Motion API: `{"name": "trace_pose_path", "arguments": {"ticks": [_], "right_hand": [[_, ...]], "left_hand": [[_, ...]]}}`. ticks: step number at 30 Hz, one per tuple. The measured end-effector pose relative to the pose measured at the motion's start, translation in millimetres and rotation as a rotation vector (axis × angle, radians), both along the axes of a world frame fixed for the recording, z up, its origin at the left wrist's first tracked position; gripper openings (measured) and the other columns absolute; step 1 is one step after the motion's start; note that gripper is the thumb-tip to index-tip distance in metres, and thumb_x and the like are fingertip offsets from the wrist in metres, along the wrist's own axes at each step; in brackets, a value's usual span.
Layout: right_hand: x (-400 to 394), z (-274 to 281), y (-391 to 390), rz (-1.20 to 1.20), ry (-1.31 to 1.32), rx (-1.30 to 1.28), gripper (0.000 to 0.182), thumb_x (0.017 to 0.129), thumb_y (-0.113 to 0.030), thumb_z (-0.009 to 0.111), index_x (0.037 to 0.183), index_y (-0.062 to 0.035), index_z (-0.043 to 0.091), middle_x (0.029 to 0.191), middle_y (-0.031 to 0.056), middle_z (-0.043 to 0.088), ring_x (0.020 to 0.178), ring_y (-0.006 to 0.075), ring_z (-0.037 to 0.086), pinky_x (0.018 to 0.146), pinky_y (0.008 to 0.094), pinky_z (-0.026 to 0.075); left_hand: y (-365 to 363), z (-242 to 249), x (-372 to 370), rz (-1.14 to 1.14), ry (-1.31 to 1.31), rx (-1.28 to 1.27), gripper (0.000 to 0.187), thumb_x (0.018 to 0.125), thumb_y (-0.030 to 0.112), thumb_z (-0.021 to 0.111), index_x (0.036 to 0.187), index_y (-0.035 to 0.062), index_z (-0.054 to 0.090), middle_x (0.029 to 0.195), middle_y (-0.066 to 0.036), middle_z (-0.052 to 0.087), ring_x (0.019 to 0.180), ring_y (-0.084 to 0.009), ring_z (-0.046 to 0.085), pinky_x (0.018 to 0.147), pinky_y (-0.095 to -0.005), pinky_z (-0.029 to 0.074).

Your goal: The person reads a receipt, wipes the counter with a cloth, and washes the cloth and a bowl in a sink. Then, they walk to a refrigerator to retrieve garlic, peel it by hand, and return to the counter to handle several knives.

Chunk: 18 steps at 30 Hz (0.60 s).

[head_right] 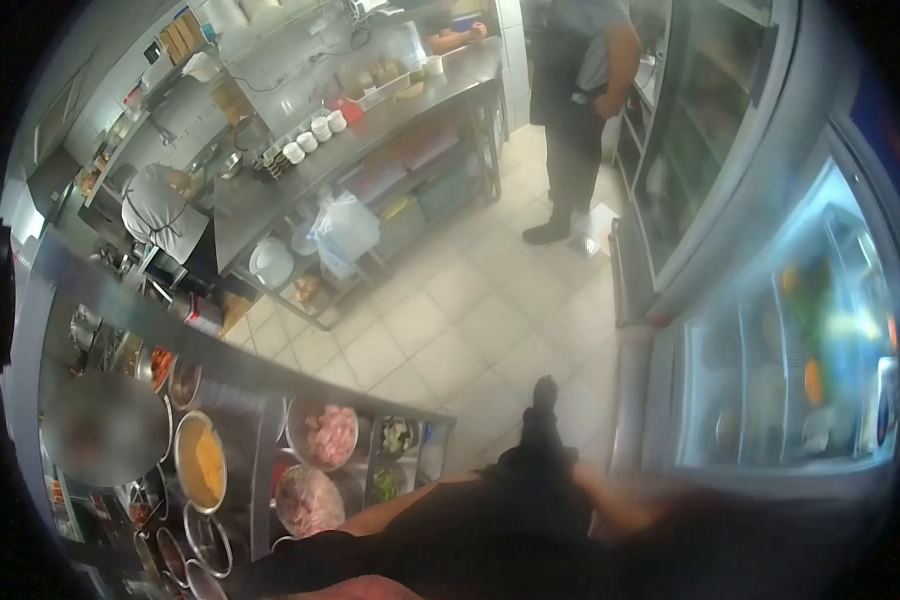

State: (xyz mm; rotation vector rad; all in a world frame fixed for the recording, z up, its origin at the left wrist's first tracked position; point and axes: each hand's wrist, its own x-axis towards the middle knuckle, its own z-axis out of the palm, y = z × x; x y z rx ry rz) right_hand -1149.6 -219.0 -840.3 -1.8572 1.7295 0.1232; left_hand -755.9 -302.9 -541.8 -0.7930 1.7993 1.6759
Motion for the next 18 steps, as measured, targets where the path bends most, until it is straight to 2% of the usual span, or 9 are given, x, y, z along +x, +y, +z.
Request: {"name": "trace_pose_path", "arguments": {"ticks": [1, 3, 4, 6, 11, 14, 18], "right_hand": [[-2.0, -2.6, -21.8, -0.150, -0.044, -0.029, 0.028, 0.079, -0.022, 0.050, 0.085, 0.0007, 0.065, 0.082, 0.0225, 0.062, 0.077, 0.0336, 0.061, 0.071, 0.0416, 0.048], [-13.8, 84.2, -63.6, -0.611, -0.524, 0.174, 0.032, 0.081, -0.031, 0.053, 0.091, -0.0030, 0.066, 0.080, 0.0177, 0.063, 0.072, 0.0254, 0.061, 0.067, 0.0382, 0.049], [-20.2, 106.8, -79.2, -0.696, -0.593, 0.237, 0.032, 0.081, -0.031, 0.053, 0.091, -0.0034, 0.066, 0.080, 0.0173, 0.063, 0.072, 0.0251, 0.061, 0.067, 0.0380, 0.049], [-41.3, 121.2, -104.4, -0.681, -0.584, 0.299, 0.032, 0.081, -0.032, 0.053, 0.092, -0.0042, 0.066, 0.080, 0.0165, 0.064, 0.072, 0.0246, 0.061, 0.066, 0.0377, 0.049], [-92.1, 101.9, -164.1, -0.640, -0.454, 0.419, 0.033, 0.081, -0.034, 0.054, 0.093, -0.0063, 0.066, 0.081, 0.0143, 0.064, 0.072, 0.0233, 0.061, 0.066, 0.0369, 0.049], [-109.7, 103.8, -208.9, -0.608, -0.402, 0.461, 0.033, 0.081, -0.035, 0.054, 0.093, -0.0075, 0.066, 0.081, 0.0131, 0.064, 0.072, 0.0225, 0.061, 0.065, 0.0364, 0.049], [-120.8, 115.1, -306.2, -0.415, -0.317, 0.534, 0.033, 0.081, -0.037, 0.055, 0.094, -0.0091, 0.067, 0.082, 0.0114, 0.065, 0.072, 0.0214, 0.061, 0.065, 0.0357, 0.049]], "left_hand": [[-17.3, 1.3, 2.6, 0.022, -0.009, 0.034, 0.054, 0.078, 0.047, 0.050, 0.125, 0.0195, 0.047, 0.134, -0.020, 0.036, 0.124, -0.0345, 0.033, 0.097, -0.0592, 0.025], [-48.7, 4.4, 14.0, 0.089, -0.041, 0.107, 0.053, 0.079, 0.047, 0.050, 0.124, 0.0190, 0.048, 0.133, -0.020, 0.037, 0.123, -0.0340, 0.034, 0.097, -0.0586, 0.025], [-64.4, 10.3, 24.9, 0.131, -0.064, 0.138, 0.053, 0.079, 0.047, 0.050, 0.123, 0.0187, 0.049, 0.132, -0.020, 0.038, 0.123, -0.0338, 0.035, 0.097, -0.0583, 0.025], [-84.3, 22.7, 46.9, 0.231, -0.115, 0.192, 0.052, 0.079, 0.046, 0.050, 0.122, 0.0182, 0.049, 0.131, -0.020, 0.039, 0.122, -0.0333, 0.035, 0.097, -0.0576, 0.026], [-95.4, 43.8, 75.1, 0.467, -0.246, 0.210, 0.050, 0.079, 0.046, 0.050, 0.120, 0.0170, 0.051, 0.129, -0.019, 0.041, 0.121, -0.0322, 0.038, 0.097, -0.0560, 0.027], [-101.7, 43.0, 75.1, 0.581, -0.303, 0.203, 0.048, 0.079, 0.045, 0.050, 0.118, 0.0162, 0.053, 0.127, -0.019, 0.043, 0.120, -0.0315, 0.039, 0.097, -0.0550, 0.028], [-99.2, 21.6, 67.0, 0.781, -0.288, 0.207, 0.047, 0.080, 0.045, 0.051, 0.116, 0.0152, 0.054, 0.125, -0.018, 0.045, 0.119, -0.0306, 0.040, 0.097, -0.0537, 0.029]]}}
